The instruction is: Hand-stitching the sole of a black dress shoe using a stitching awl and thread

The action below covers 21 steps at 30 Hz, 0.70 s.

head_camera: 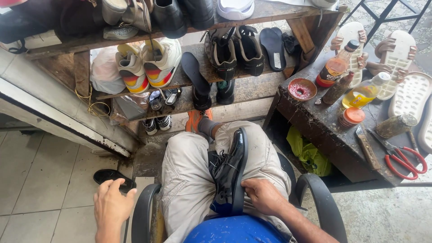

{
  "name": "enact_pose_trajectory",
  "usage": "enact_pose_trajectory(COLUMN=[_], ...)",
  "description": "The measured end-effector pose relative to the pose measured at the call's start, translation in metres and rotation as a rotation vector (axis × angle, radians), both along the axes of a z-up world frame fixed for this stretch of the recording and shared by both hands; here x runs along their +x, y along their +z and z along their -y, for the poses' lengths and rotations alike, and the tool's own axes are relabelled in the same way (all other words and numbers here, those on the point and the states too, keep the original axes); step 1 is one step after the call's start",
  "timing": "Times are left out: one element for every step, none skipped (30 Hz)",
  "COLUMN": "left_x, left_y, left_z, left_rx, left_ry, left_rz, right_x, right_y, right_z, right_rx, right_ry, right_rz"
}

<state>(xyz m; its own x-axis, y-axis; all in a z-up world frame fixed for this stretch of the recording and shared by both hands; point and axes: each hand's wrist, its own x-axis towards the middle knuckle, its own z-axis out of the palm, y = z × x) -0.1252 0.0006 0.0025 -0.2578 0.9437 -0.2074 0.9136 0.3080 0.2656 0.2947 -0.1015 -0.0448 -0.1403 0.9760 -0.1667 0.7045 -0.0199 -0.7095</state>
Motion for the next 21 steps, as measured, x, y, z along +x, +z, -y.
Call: enact_pose_trajectory(left_x=[-0.006,0.005,0.016,0.026,0.048,0.070,0.092,0.112,0.133,0.154,0.155,0.157,0.157,0.158,0.159,0.160,0.153,0.146,0.140,0.129,0.118], left_y=[-0.009,-0.021,-0.034,-0.046,-0.047,-0.047,-0.046,-0.026,-0.007,0.012,-0.009,-0.030,-0.052,-0.042,-0.033,-0.023,-0.022,-0.021,-0.021,-0.017,-0.014], left_z=[0.000,0.000,0.000,0.001,0.007,0.012,0.017,0.023,0.028,0.033,0.033,0.032,0.031,0.031,0.031,0.031,0.026,0.022,0.018,0.016,0.012], left_rx=[0.100,0.103,0.231,0.363,0.363,0.282,0.202,0.205,-0.083,-0.368,-0.365,-0.294,-0.224,-0.226,-0.346,-0.464,-0.469,-0.406,-0.342,-0.346,-0.369], left_ry=[-0.032,-0.035,-0.146,-0.253,-0.251,-0.364,-0.477,-0.476,-0.559,-0.636,-0.638,-0.797,-0.953,-0.954,-0.881,-0.805,-0.803,-0.739,-0.676,-0.675,-0.596], left_rz=[0.029,0.032,0.199,0.369,0.373,0.520,0.666,0.669,0.555,0.433,0.433,0.371,0.304,0.303,0.271,0.239,0.235,0.314,0.392,0.388,0.417], right_x=[0.000,-0.001,-0.002,-0.003,-0.004,-0.004,-0.005,-0.005,-0.005,-0.003,-0.003,-0.001,-0.001,0.000,0.000,0.001,0.000,-0.001,-0.001,-0.001,-0.001], right_y=[-0.001,0.001,0.004,0.006,0.007,0.008,0.009,0.007,0.004,0.001,0.001,0.000,-0.001,-0.003,-0.006,-0.009,-0.005,-0.001,0.004,0.002,0.002], right_z=[0.000,-0.002,-0.001,-0.001,-0.001,-0.001,-0.001,-0.001,0.000,0.001,0.001,0.001,0.003,0.003,0.002,0.002,0.001,0.001,0.000,0.001,0.001], right_rx=[0.002,0.005,-0.008,-0.022,-0.023,-0.033,-0.041,-0.040,-0.033,-0.025,-0.022,-0.012,-0.005,-0.006,0.002,0.010,0.007,-0.005,-0.016,-0.018,-0.016], right_ry=[-0.004,-0.007,-0.005,-0.003,-0.003,-0.007,-0.010,-0.009,-0.017,-0.026,-0.027,-0.018,-0.009,-0.011,-0.012,-0.012,-0.011,-0.006,-0.001,-0.002,0.002], right_rz=[0.000,0.002,-0.002,-0.007,-0.003,-0.005,-0.008,-0.005,-0.007,-0.010,-0.008,-0.012,-0.018,-0.019,-0.019,-0.019,-0.025,-0.016,-0.006,-0.011,-0.011])
